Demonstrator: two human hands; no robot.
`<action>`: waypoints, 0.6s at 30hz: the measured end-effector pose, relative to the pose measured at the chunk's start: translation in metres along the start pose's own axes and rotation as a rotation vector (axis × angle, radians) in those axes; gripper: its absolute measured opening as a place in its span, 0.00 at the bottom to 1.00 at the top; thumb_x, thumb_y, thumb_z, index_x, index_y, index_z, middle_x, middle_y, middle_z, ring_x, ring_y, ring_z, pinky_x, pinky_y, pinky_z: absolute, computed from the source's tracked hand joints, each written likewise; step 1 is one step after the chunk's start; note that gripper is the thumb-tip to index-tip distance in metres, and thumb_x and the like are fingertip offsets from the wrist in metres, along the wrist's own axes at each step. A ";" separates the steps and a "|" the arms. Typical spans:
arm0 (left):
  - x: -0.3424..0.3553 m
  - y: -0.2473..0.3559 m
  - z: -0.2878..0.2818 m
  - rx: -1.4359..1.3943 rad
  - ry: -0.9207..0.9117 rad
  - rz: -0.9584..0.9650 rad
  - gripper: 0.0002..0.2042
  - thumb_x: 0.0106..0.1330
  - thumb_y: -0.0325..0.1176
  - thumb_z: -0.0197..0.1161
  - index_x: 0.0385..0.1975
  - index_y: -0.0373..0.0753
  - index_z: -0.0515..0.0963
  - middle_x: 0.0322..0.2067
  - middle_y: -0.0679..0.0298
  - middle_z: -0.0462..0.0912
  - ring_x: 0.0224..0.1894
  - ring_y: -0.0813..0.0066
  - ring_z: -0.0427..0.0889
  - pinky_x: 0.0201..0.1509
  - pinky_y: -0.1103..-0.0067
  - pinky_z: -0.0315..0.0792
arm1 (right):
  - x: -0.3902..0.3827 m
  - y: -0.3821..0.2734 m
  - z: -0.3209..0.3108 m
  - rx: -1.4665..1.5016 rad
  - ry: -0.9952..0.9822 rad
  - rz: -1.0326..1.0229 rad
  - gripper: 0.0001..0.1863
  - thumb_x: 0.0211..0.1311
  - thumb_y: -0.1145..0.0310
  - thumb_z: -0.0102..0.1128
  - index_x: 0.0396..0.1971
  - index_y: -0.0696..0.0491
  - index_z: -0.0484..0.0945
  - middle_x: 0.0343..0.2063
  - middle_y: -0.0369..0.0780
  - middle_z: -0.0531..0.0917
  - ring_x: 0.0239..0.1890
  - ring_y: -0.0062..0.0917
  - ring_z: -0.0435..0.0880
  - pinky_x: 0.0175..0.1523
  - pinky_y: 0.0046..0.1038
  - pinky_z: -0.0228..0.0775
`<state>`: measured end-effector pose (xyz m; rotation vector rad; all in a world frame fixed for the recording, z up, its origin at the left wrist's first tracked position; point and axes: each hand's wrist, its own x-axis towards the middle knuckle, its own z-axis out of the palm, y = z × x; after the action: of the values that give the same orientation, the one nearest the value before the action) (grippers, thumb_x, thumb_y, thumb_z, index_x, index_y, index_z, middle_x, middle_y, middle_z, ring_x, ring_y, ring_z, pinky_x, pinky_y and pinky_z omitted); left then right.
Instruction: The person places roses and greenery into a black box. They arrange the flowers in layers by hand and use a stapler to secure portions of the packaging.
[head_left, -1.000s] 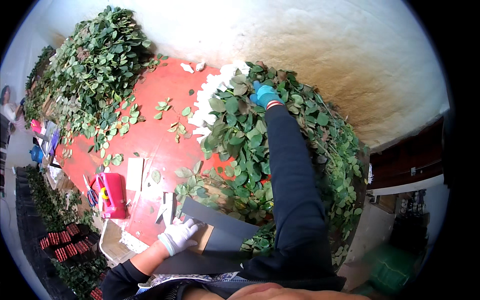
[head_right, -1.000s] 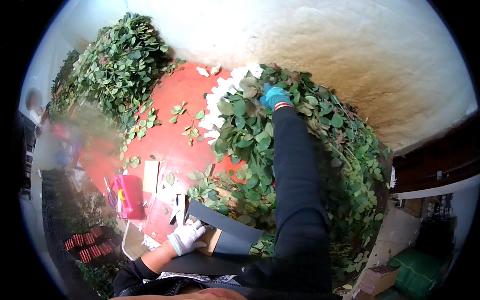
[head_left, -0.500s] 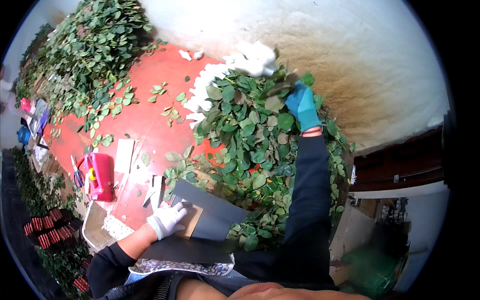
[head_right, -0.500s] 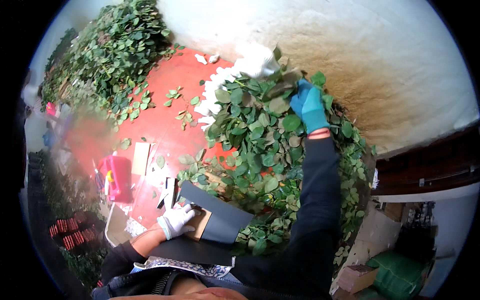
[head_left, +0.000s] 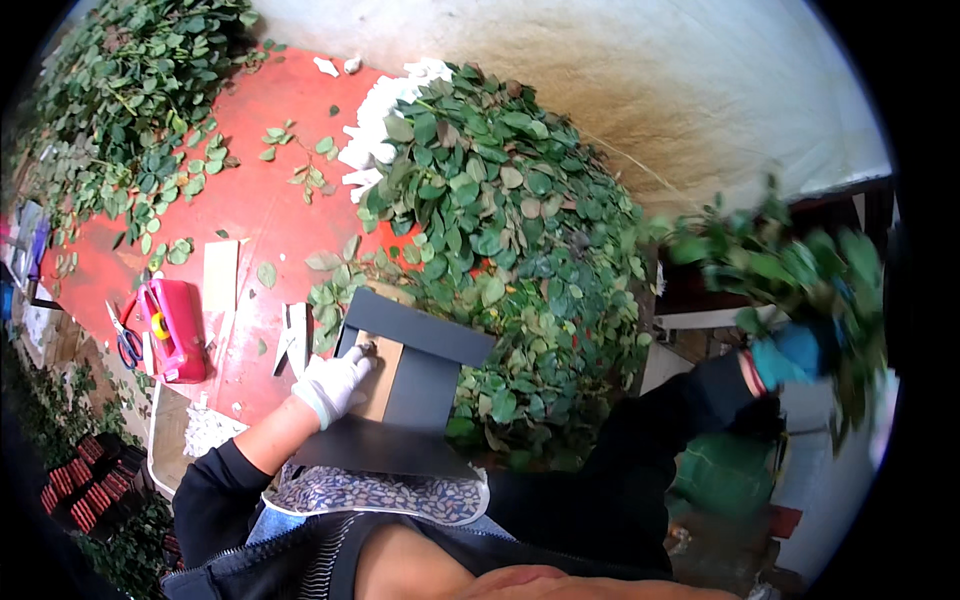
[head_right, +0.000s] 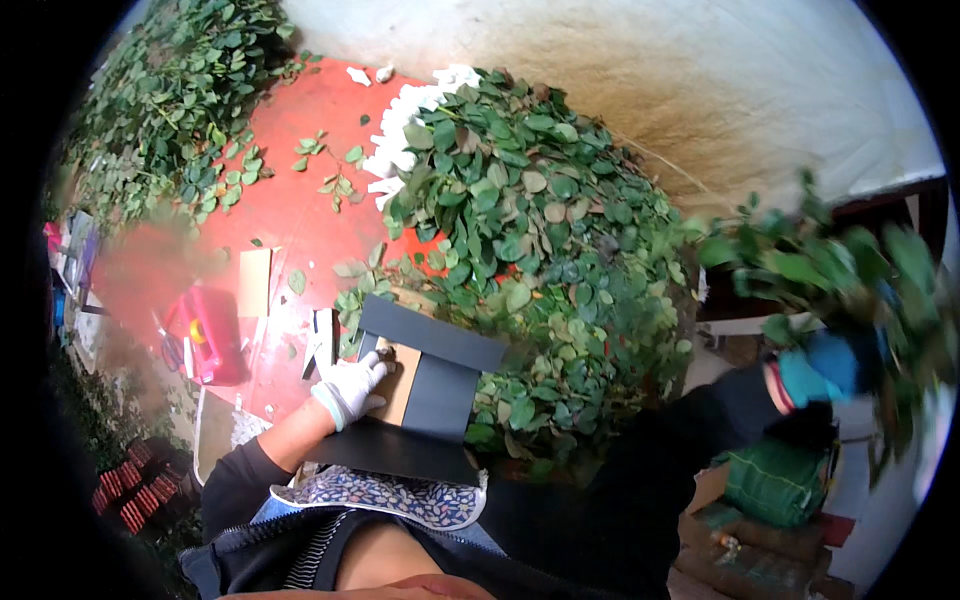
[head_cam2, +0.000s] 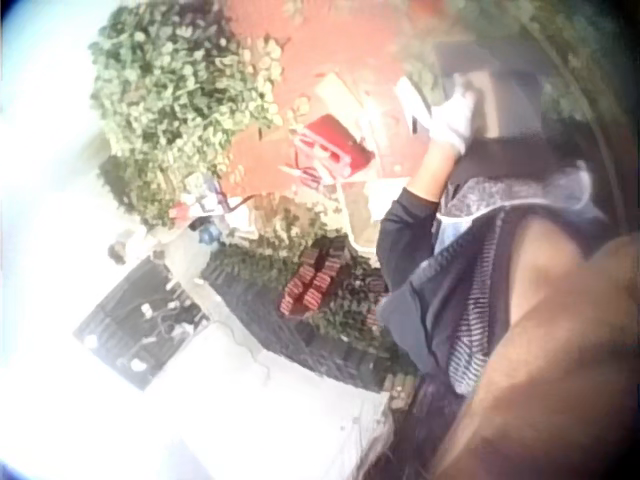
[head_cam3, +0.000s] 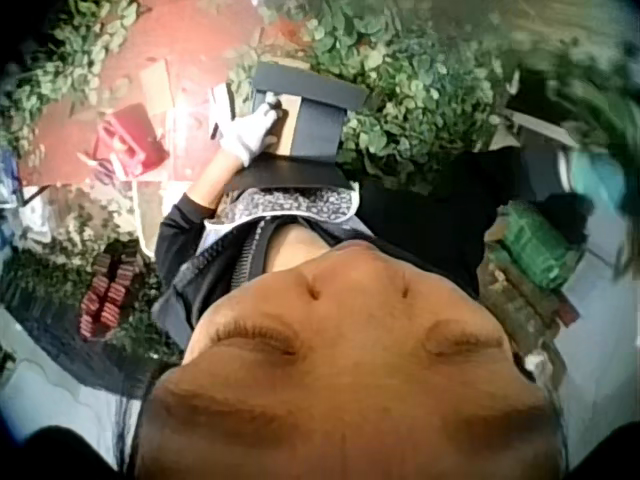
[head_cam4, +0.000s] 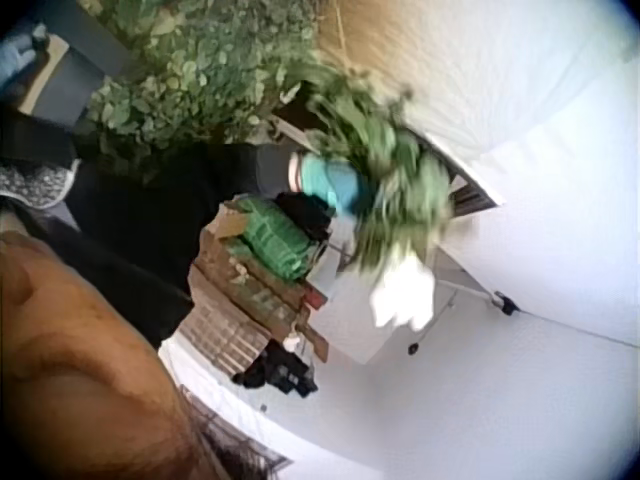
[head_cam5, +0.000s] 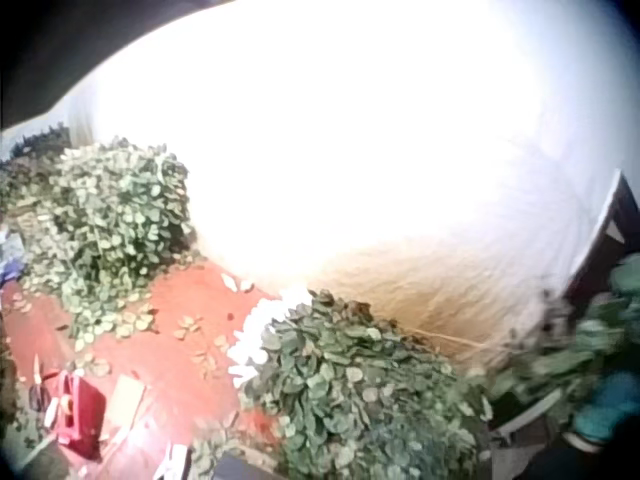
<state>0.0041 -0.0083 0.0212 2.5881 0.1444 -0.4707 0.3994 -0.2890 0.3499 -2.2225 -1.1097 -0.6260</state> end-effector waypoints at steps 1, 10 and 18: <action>0.000 -0.002 0.004 -0.028 0.030 0.011 0.29 0.57 0.37 0.67 0.61 0.45 0.67 0.66 0.61 0.63 0.49 0.62 0.82 0.48 0.55 0.70 | -0.007 -0.018 -0.026 -0.073 -0.009 -0.040 0.19 0.57 0.77 0.58 0.51 0.57 0.75 0.45 0.44 0.81 0.42 0.33 0.80 0.50 0.34 0.75; 0.015 -0.030 0.037 -0.088 0.167 0.072 0.13 0.65 0.29 0.53 0.49 0.41 0.76 0.58 0.55 0.73 0.38 0.53 0.84 0.40 0.63 0.79 | -0.105 -0.127 0.080 -0.047 -0.750 -0.541 0.26 0.54 0.82 0.57 0.56 0.57 0.72 0.48 0.44 0.79 0.42 0.35 0.79 0.50 0.35 0.74; 0.018 -0.059 0.038 -1.271 -0.033 0.017 0.21 0.60 0.15 0.51 0.54 0.34 0.74 0.49 0.57 0.78 0.54 0.68 0.77 0.58 0.71 0.76 | -0.251 -0.136 0.213 0.596 -1.451 0.288 0.13 0.56 0.66 0.63 0.35 0.60 0.77 0.25 0.50 0.79 0.26 0.44 0.78 0.32 0.38 0.69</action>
<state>-0.0021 0.0243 -0.0434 1.3323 0.2906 -0.2610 0.1830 -0.2191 0.0765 -2.0055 -1.2176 1.4829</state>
